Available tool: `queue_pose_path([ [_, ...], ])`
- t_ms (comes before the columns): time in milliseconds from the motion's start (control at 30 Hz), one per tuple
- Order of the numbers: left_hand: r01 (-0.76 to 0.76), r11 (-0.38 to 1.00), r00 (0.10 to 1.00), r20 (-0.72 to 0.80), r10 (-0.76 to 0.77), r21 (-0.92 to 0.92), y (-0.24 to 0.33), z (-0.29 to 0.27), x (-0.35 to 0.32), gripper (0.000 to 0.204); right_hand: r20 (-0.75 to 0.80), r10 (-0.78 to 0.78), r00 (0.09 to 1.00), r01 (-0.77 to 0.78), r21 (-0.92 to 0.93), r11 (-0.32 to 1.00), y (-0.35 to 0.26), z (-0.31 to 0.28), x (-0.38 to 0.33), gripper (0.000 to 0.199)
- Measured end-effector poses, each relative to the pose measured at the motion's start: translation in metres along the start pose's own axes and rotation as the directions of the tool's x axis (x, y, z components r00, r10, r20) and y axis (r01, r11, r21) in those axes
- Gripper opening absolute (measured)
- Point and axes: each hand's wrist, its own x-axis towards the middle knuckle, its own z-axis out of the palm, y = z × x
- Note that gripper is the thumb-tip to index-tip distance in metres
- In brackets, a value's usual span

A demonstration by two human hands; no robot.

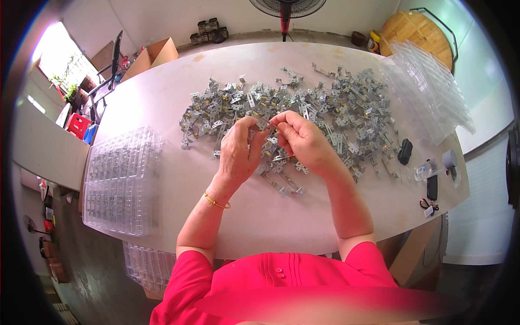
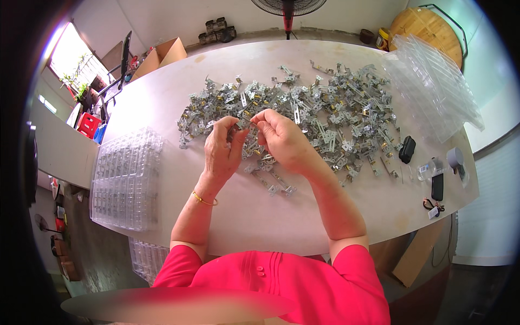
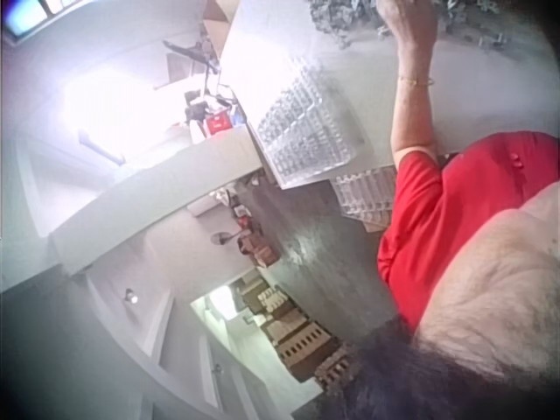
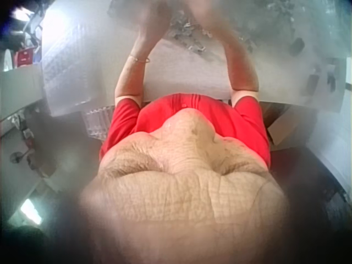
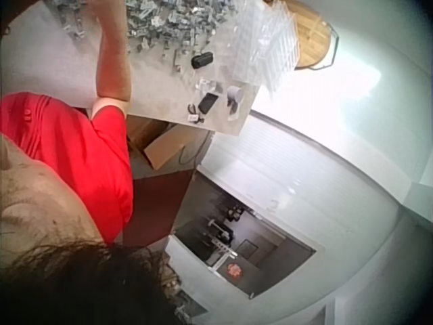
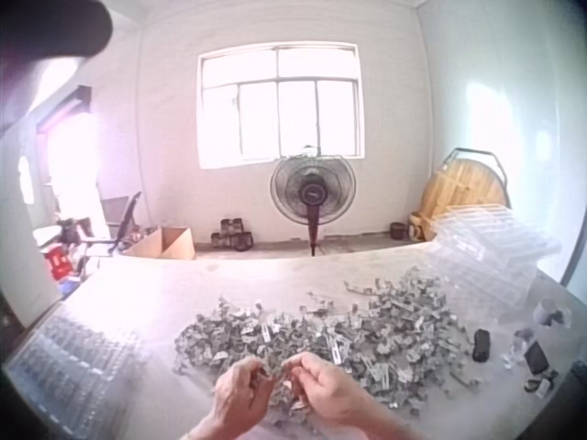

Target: The person picks up a metal bracket from a pile, inserts a small pin into it by hand, and places the assembled unit into a plastic tray, repeating this process multiple times.

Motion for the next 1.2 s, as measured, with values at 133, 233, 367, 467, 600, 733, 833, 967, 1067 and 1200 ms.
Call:
queue_pose_path([
  [133, -0.111, 0.994, 0.992, 0.061, 0.109, 0.022, -0.003, -0.001, 0.0, 0.024, 0.114, 0.091, 0.989, -0.108, 0.151, 0.983, 0.002, -0.007, 0.004, 0.022],
  [233, -0.132, 0.991, 0.986, 0.106, 0.13, 0.011, -0.002, -0.002, 0.0, 0.026, 0.177, 0.116, 0.977, -0.15, 0.189, 0.97, 0.003, -0.013, 0.007, 0.023],
  [367, -0.235, 0.972, 0.967, 0.101, 0.233, 0.01, 0.002, 0.001, 0.002, 0.025, 0.186, 0.151, 0.971, -0.18, 0.146, 0.973, 0.008, -0.017, 0.012, 0.023],
  [467, -0.231, 0.973, 0.963, 0.137, 0.233, -0.03, 0.003, 0.003, 0.001, 0.027, 0.11, 0.086, 0.99, -0.095, 0.078, 0.992, 0.013, -0.014, 0.011, 0.021],
  [600, -0.169, 0.983, 0.953, 0.241, 0.183, -0.078, 0.006, 0.001, -0.002, 0.029, -0.022, 0.05, 0.999, -0.053, -0.166, 0.985, 0.002, -0.005, 0.006, 0.019],
  [733, 0.241, 0.943, 0.951, 0.248, -0.184, -0.227, 0.012, 0.001, -0.001, 0.025, -0.209, -0.187, 0.96, 0.154, -0.165, 0.974, 0.001, -0.008, 0.003, 0.013],
  [833, 0.497, 0.73, 0.862, 0.36, -0.355, -0.469, 0.002, -0.002, 0.0, 0.022, -0.137, -0.419, 0.898, 0.389, -0.204, 0.899, -0.001, -0.011, 0.003, 0.008],
  [967, 0.616, 0.566, 0.785, 0.487, -0.383, -0.548, 0.009, -0.007, 0.007, 0.021, 0.083, -0.607, 0.79, 0.606, -0.25, 0.755, 0.002, -0.012, 0.006, 0.005],
  [1067, 0.654, 0.528, 0.751, 0.544, -0.373, -0.542, 0.006, -0.013, 0.009, 0.022, 0.092, -0.461, 0.883, 0.469, -0.217, 0.856, -0.005, -0.007, -0.001, 0.005],
  [1200, 0.62, 0.522, 0.776, 0.555, -0.298, -0.586, 0.007, -0.018, 0.011, 0.029, 0.055, -0.435, 0.899, 0.438, -0.159, 0.885, -0.006, -0.005, -0.001, 0.004],
])
